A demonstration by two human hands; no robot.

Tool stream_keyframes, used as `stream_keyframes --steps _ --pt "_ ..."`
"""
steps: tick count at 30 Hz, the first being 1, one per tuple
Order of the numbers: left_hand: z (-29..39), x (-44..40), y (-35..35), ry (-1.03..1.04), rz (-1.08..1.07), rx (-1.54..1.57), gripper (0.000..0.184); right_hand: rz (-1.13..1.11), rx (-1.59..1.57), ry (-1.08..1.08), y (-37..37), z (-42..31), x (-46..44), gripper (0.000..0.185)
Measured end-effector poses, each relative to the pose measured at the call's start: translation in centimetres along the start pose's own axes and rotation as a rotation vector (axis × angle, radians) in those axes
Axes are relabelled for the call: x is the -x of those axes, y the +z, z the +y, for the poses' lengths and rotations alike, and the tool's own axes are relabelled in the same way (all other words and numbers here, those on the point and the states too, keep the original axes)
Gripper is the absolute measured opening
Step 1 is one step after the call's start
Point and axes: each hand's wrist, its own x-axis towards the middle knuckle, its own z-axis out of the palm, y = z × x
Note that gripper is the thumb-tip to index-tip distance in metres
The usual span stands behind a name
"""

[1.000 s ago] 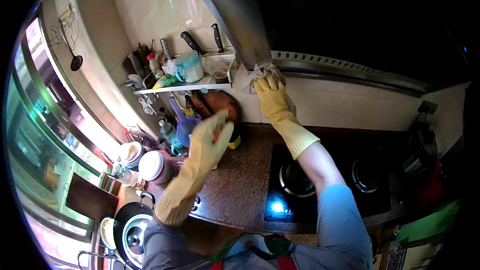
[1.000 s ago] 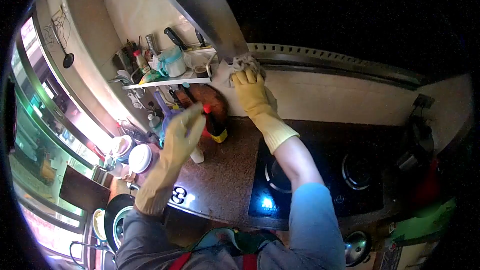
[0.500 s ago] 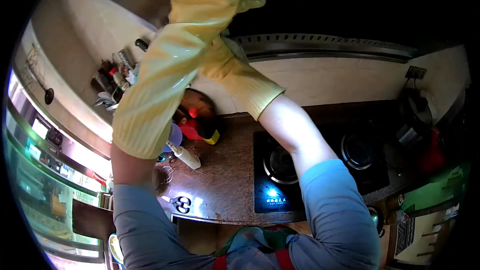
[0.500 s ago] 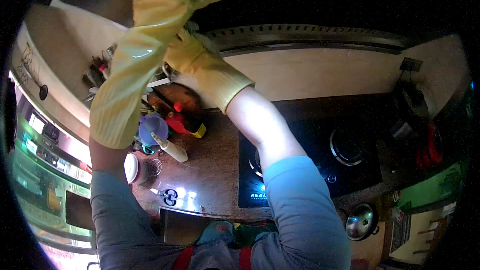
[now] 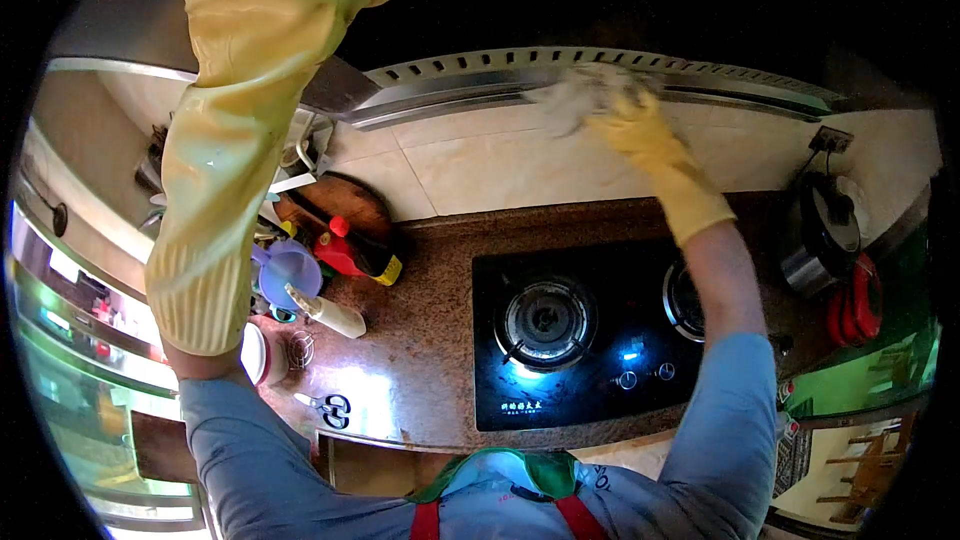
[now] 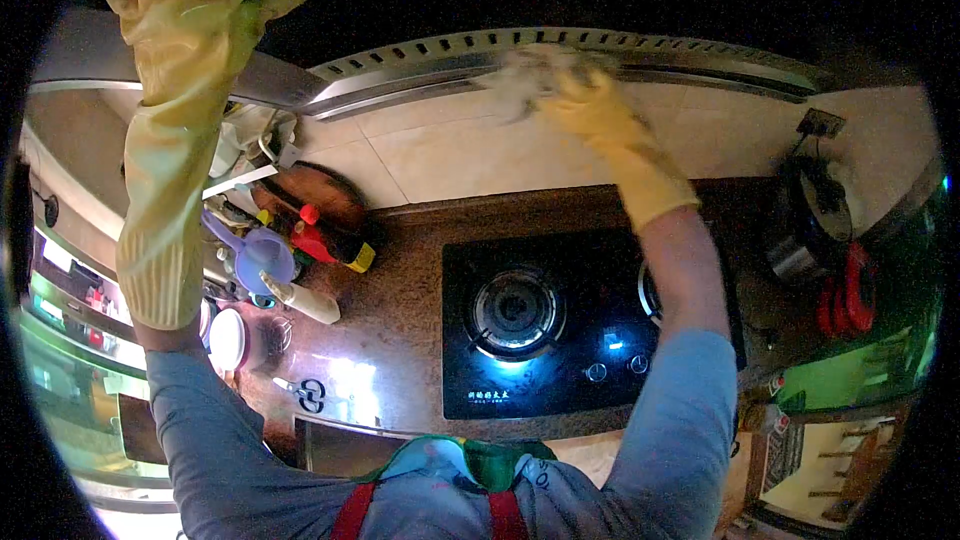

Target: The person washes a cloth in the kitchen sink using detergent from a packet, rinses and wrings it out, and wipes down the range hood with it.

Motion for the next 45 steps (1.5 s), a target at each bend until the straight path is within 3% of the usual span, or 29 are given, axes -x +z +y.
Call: stream_keyframes --steps 1,2,3,6,7,9,11,13,16,18,19,21,22,25,27,28,30,32,34,37,38,40,42,45 --pt "-0.6 0.2 0.7 0.113 0.107 -0.113 0.088 -0.174 -0.258 0.294 -2.0 1.2 1.7 0.057" --pt "-1.2 0.4 1.3 0.212 0.228 -0.237 0.089 -0.260 -0.303 0.389 -1.5 2.9 3.1 0.053" --pt "-0.7 0.4 0.9 0.179 0.175 -0.190 0.091 -0.345 -0.338 0.487 -1.1 4.6 4.6 0.050" --pt "-0.5 0.9 -0.8 0.101 0.102 0.029 0.102 -0.063 -0.220 0.541 4.9 9.7 9.6 0.049" --pt "-0.5 1.2 -1.3 0.075 0.098 0.121 0.106 -0.186 0.141 0.388 4.1 11.2 10.7 0.049" --pt "-1.3 2.3 -5.5 -0.047 -0.215 0.420 0.058 0.026 0.202 0.476 4.6 11.5 13.0 0.052" --pt "-1.6 3.1 -9.1 -0.180 -0.241 0.632 0.038 0.206 0.153 0.559 4.5 9.5 14.3 0.054" --pt "-1.5 5.1 -11.7 -0.246 -0.099 0.733 0.047 0.364 -0.188 0.660 3.6 3.7 13.9 0.055" --pt "0.5 11.1 -17.2 -0.394 -0.331 0.938 0.065 0.424 -1.186 0.910 -0.9 -8.4 11.4 0.056" --pt "2.6 14.4 -20.7 -0.481 -0.483 1.063 0.055 0.379 -1.563 0.846 -6.1 -15.1 7.8 0.058" --pt "3.3 15.6 -22.5 -0.557 -0.555 1.099 0.053 0.380 -1.604 0.716 -9.1 -17.7 5.3 0.058" --pt "4.6 17.9 -25.7 -0.705 -0.727 1.150 0.051 0.628 -1.365 0.239 -14.7 -20.9 -0.6 0.056" --pt "4.9 19.0 -27.2 -0.754 -0.785 1.158 0.051 0.934 -0.972 -0.196 -15.0 -21.0 -4.5 0.054" --pt "4.9 21.5 -30.6 -0.842 -0.862 1.193 0.049 0.915 -0.649 -0.016 -17.5 -25.5 -11.1 0.039" --pt "4.5 23.0 -32.3 -0.910 -0.943 1.145 0.048 0.820 -0.144 0.077 -15.1 -28.3 -14.1 0.029" --pt "4.2 23.9 -33.1 -0.915 -0.943 1.151 0.048 0.814 -0.141 0.075 -12.9 -29.2 -14.2 0.029" --pt "3.5 25.6 -34.1 -0.962 -0.937 1.057 0.047 0.521 -0.170 0.149 -7.4 -30.7 -13.8 0.029" --pt "2.3 26.4 -35.2 -0.975 -1.005 1.042 0.046 0.474 -0.222 0.184 -0.7 -32.5 -12.4 0.028" --pt "1.1 27.1 -35.6 -1.003 -1.029 1.002 0.045 0.447 -0.274 0.235 0.1 -33.1 -11.7 0.028" --pt "0.7 28.5 -36.3 -1.065 -1.043 0.976 0.043 0.904 -0.444 0.163 -4.3 -32.5 -12.9 0.030" --pt "0.9 28.9 -36.5 -1.074 -1.062 0.943 0.043 0.899 -0.445 0.162 -6.0 -31.9 -13.8 0.030" --pt "1.5 29.4 -36.4 -1.112 -1.097 0.934 0.042 0.566 -0.391 0.255 -8.1 -31.1 -15.1 0.035" --pt "2.0 29.8 -36.7 -1.150 -1.097 0.919 0.040 0.679 -0.278 0.285 -5.2 -32.8 -14.6 0.033" --pt "2.1 29.0 -36.4 -1.134 -1.084 0.930 0.040 0.330 -0.348 0.206 -1.4 -33.5 -12.1 0.037"
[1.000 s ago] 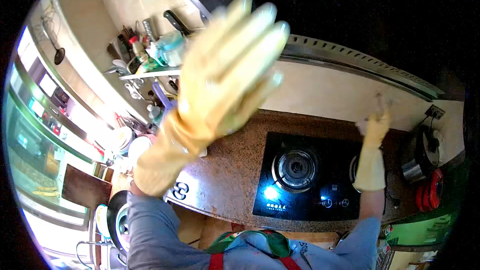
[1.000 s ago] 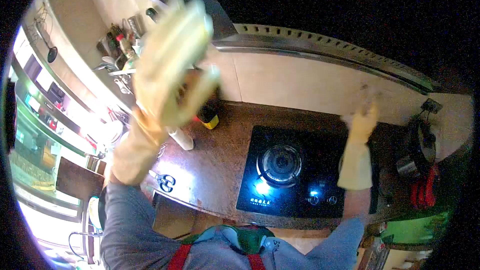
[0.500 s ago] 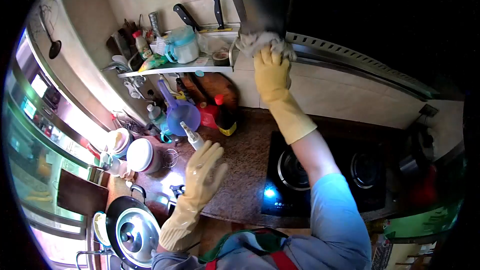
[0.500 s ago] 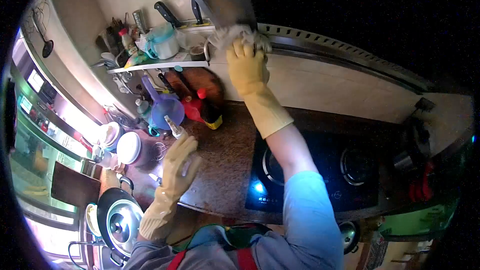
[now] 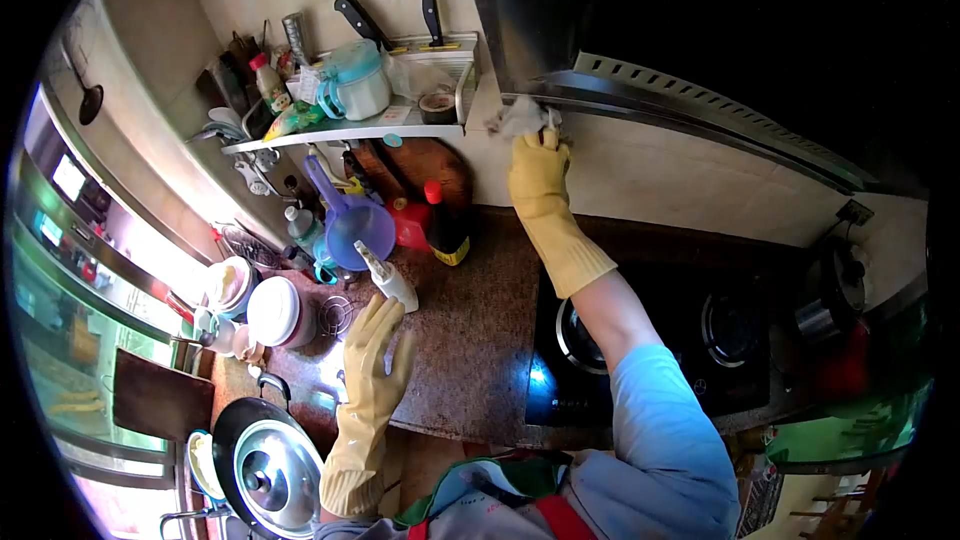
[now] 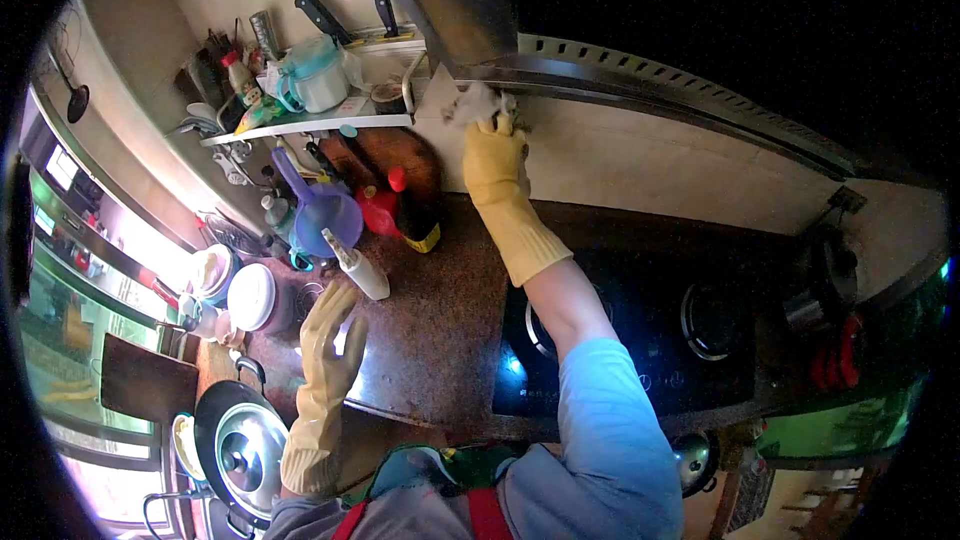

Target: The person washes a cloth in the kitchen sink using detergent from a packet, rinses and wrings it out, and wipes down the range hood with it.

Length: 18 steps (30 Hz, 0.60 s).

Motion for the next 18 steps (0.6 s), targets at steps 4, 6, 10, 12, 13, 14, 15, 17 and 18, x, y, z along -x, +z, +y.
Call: stream_keyframes --steps 4,6,10,12,13,14,15,17,18 --pt "-0.2 0.3 0.3 0.014 -0.019 0.010 0.039 0.507 -0.201 -0.051 -3.4 0.1 -1.7 0.017" --pt "-0.3 0.6 1.0 -0.019 -0.024 0.008 0.035 0.486 -0.093 0.011 -4.8 -0.7 -4.5 0.018" --pt "0.5 0.3 1.3 0.007 -0.046 0.035 0.034 0.509 -0.120 -0.021 -0.8 0.1 -4.5 0.024" --pt "1.0 0.7 1.0 0.009 -0.034 0.049 0.034 0.604 -0.267 -0.091 -2.2 -0.5 -5.1 0.023" --pt "1.0 0.8 1.0 0.032 -0.025 0.056 0.035 0.660 -0.305 -0.108 -4.9 -1.2 -5.9 0.023" --pt "1.0 0.9 0.9 0.036 -0.018 0.054 0.035 0.683 -0.386 -0.107 -5.6 -1.5 -6.4 0.021" --pt "0.8 1.0 0.7 0.057 -0.018 0.041 0.035 0.704 -0.468 -0.106 -6.3 -1.8 -7.0 0.020" --pt "0.8 0.9 0.1 0.078 -0.013 0.015 0.035 0.827 -0.299 -0.135 -10.8 -3.9 -8.9 0.031" --pt "1.1 0.8 -0.1 0.064 -0.016 0.021 0.035 0.866 -0.289 -0.176 -14.1 -4.4 -10.4 0.037"
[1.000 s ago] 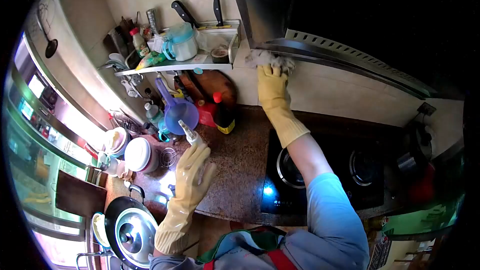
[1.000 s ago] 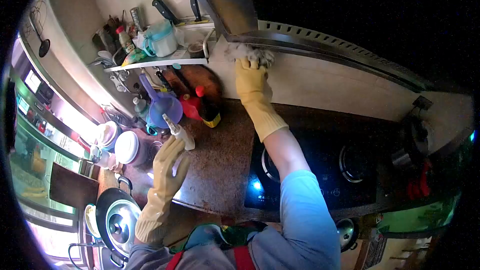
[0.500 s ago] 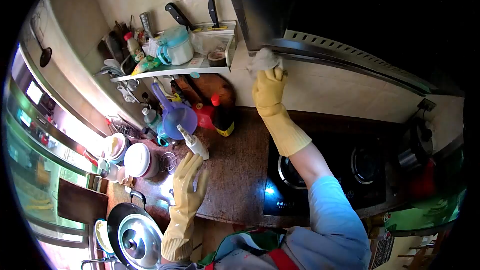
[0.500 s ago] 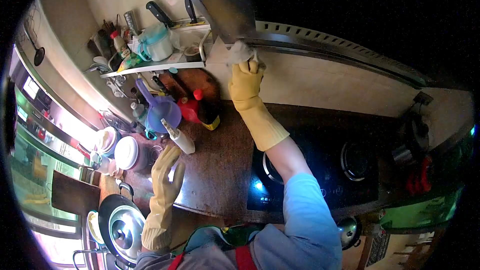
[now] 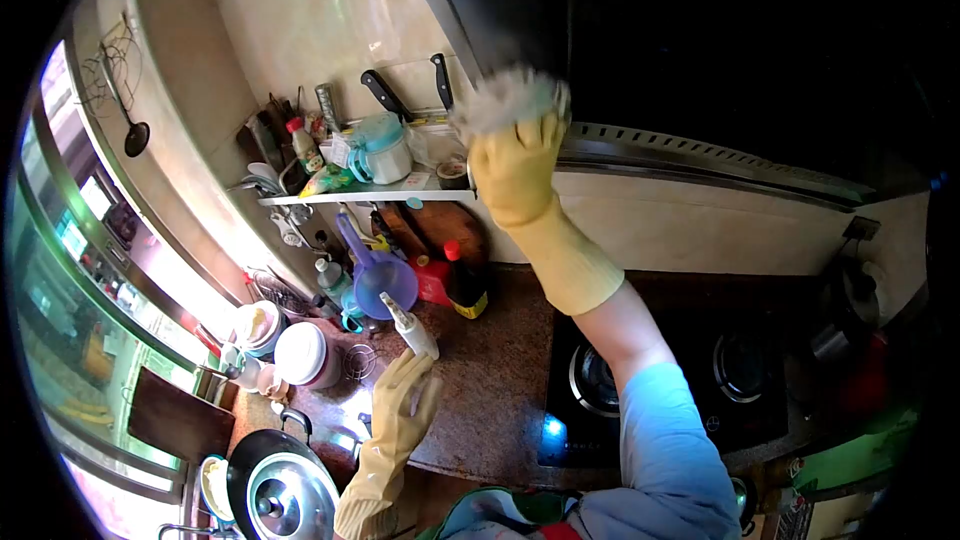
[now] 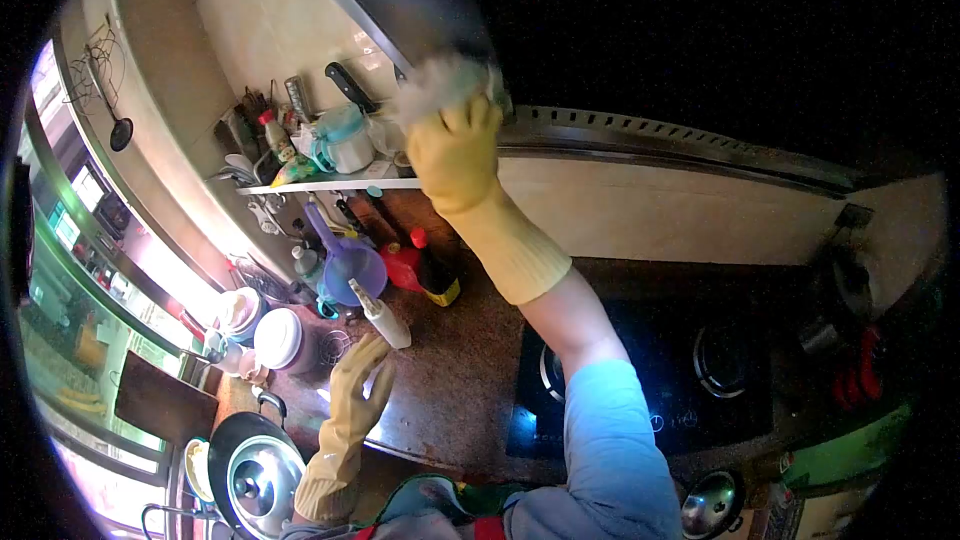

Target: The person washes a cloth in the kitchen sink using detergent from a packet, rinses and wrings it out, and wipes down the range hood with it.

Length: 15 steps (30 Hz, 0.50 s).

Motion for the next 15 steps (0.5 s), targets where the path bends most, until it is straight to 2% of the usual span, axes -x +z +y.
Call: stream_keyframes --steps 2,3,4,6,9,12,15 --pt "0.2 0.0 -0.1 -0.019 -0.011 0.010 0.035 0.226 0.024 -0.096 -0.7 -1.2 -7.1 0.046" --pt "0.1 0.1 -0.1 -0.020 -0.010 0.015 0.034 0.315 -0.004 -0.084 -0.6 -1.6 -10.6 0.041" --pt "0.1 0.1 0.0 -0.020 -0.007 0.021 0.034 0.197 0.053 0.008 -3.0 -3.0 -13.8 0.021" --pt "0.1 0.1 0.3 -0.043 -0.013 0.031 0.033 0.221 -0.018 -0.077 -2.1 -2.2 -16.4 0.029" --pt "-0.6 0.4 1.1 -0.096 -0.017 0.064 0.032 0.292 0.095 -0.012 -1.2 -2.0 -14.4 0.034" --pt "-0.2 0.7 1.0 -0.117 -0.051 0.074 0.032 0.174 0.229 0.047 0.4 -0.4 -7.7 0.045" --pt "1.0 0.8 0.0 -0.100 -0.075 0.079 0.032 0.093 0.275 0.047 0.6 0.6 -2.8 0.045"
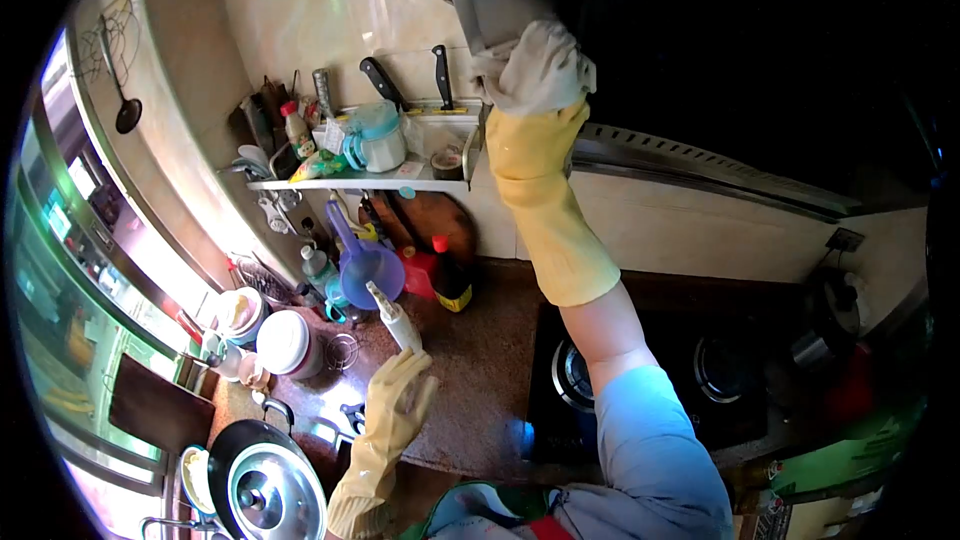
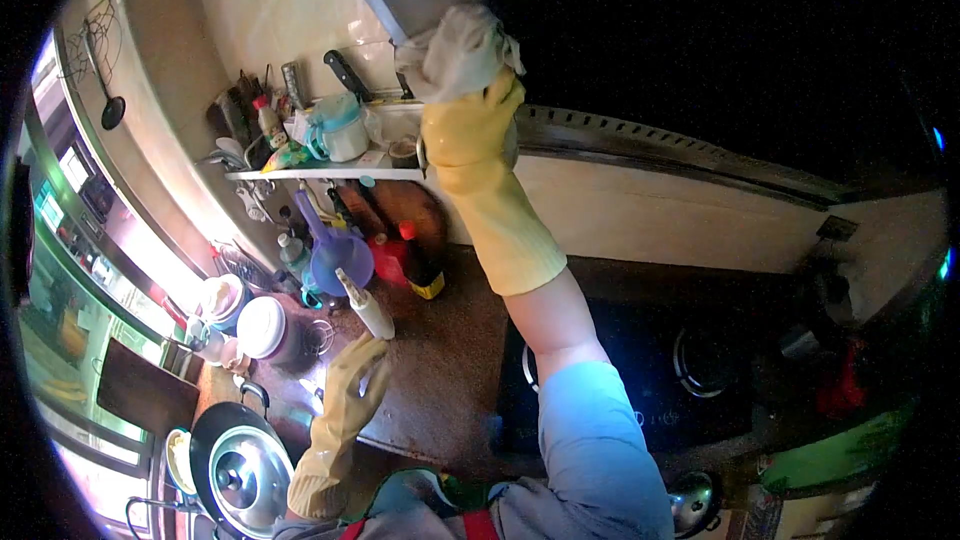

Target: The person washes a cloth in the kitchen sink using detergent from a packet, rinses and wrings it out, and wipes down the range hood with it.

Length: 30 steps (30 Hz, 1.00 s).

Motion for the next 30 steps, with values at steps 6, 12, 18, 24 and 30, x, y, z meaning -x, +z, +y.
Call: stream_keyframes --steps 6,12,18,24,30 --pt "1.3 2.8 -1.3 0.110 0.091 -0.049 0.032 -0.383 0.172 0.019 -0.2 2.0 7.4 0.050" --pt "3.0 5.7 -2.8 0.134 0.117 -0.019 0.031 -0.692 0.121 0.002 -2.6 4.7 14.2 0.036" --pt "1.7 8.4 -0.8 -0.031 0.012 0.088 0.029 -0.771 -0.260 0.427 -8.1 6.5 16.1 0.035" --pt "1.7 7.2 1.6 -0.184 -0.263 0.305 0.029 -0.645 -0.402 0.006 -10.2 5.8 12.4 0.037" --pt "0.8 4.5 4.7 -0.067 -0.353 0.298 0.031 -0.857 0.084 -0.826 -1.5 8.0 10.8 0.049"
